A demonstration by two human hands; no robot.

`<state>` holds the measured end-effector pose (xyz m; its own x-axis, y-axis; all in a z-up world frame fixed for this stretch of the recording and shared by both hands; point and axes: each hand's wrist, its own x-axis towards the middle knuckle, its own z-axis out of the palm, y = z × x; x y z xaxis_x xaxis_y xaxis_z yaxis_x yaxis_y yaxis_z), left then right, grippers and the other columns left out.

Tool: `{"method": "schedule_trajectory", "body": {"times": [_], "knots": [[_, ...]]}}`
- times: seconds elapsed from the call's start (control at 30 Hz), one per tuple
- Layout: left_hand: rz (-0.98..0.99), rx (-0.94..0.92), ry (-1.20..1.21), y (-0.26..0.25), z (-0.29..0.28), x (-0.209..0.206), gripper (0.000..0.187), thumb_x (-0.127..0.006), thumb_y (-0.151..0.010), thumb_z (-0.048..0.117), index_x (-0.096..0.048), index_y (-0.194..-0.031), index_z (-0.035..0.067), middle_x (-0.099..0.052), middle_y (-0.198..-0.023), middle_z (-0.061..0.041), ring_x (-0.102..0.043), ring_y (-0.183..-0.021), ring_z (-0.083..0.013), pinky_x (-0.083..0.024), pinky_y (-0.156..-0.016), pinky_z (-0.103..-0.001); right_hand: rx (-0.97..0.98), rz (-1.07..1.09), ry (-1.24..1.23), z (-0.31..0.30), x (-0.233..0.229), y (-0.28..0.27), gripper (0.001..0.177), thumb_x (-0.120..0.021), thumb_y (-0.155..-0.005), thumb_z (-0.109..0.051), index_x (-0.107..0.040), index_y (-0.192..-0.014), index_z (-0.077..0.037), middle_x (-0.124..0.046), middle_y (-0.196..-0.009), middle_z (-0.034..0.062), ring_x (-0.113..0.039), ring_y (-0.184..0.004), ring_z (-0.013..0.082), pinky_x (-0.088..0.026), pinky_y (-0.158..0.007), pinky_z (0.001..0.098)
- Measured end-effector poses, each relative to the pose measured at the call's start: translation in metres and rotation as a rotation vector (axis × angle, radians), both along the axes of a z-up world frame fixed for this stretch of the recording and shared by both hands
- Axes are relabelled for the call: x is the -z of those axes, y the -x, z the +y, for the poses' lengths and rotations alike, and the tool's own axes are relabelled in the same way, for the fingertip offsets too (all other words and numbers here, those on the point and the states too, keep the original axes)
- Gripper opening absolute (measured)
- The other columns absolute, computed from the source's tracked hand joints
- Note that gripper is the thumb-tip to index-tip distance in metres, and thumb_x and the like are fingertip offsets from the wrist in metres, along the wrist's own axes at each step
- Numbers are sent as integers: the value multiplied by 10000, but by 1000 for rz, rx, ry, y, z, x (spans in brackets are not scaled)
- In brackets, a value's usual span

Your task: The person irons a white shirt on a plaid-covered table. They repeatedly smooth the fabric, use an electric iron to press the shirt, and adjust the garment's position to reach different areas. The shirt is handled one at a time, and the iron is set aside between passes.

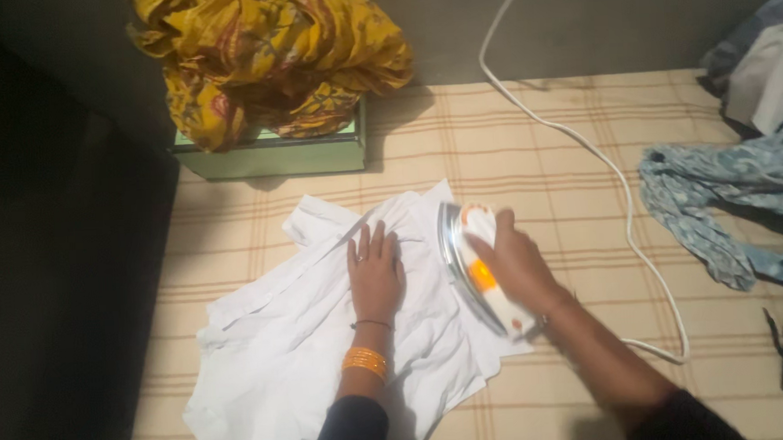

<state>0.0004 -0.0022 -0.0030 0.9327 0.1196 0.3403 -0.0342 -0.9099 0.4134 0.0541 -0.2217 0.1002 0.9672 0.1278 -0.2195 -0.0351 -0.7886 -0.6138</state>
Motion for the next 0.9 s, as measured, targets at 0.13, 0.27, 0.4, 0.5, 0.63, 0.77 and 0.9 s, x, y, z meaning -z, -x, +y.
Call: {"method": "schedule_trajectory", "body": {"times": [0.13,0.27,0.4,0.5,0.63,0.77,0.9], "knots": [[10,9,21,-1,0,-3,470,-646,-844,141,-593,-1306,72,-496,-1517,-116,-361,-1457,-351,-211,-1208,-551,-65,-108,5,29,16,-70,582,-641,-945,-465,-421,-1229,-6,-677,-1011,360,-666,-965,522,-530,-820,545],[23,6,15,-2,2,-2,462,-640,-844,137,-594,-1299,73,-493,-1516,-120,-363,-1449,-353,-211,-1201,-556,-120,-128,-12,53,23,-121,608,-651,-947,-478,-425,-1219,17,-680,-1031,362,-673,-987,520,-537,-845,534],[-24,-2,4,-4,-3,3,415,-623,-887,131,-601,-1299,84,-505,-1520,-104,-377,-1460,-338,-224,-1218,-550,-105,-111,14,46,16,-98,691,-641,-935,-471,-364,-1337,18,-657,-1063,370,-656,-1004,526,-531,-836,537],[-41,0,7,-2,2,5,424,-623,-875,130,-602,-1296,84,-508,-1516,-101,-382,-1455,-342,-230,-1213,-552,-54,28,24,21,4,-41,661,-630,-921,-475,-392,-1331,-15,-679,-1069,337,-683,-1003,490,-543,-838,520],[-32,-5,-25,-3,1,10,432,-617,-868,126,-596,-1296,72,-505,-1514,-105,-380,-1457,-353,-230,-1205,-554,-29,125,43,-22,-8,58,574,-614,-932,-469,-424,-1263,-40,-705,-1016,318,-712,-969,464,-560,-807,503],[-37,-1,-15,-4,0,12,432,-612,-875,123,-591,-1303,72,-500,-1524,-108,-374,-1458,-353,-223,-1209,-551,24,203,89,-52,-15,126,476,-600,-934,-423,-420,-1158,-44,-718,-953,309,-740,-904,448,-576,-756,487],[-4,-8,-22,-2,-1,9,433,-608,-877,120,-585,-1307,69,-496,-1525,-109,-367,-1462,-355,-218,-1212,-546,33,174,77,-53,-15,130,473,-608,-932,-423,-426,-1135,-36,-715,-937,305,-735,-888,452,-574,-731,489]]}}
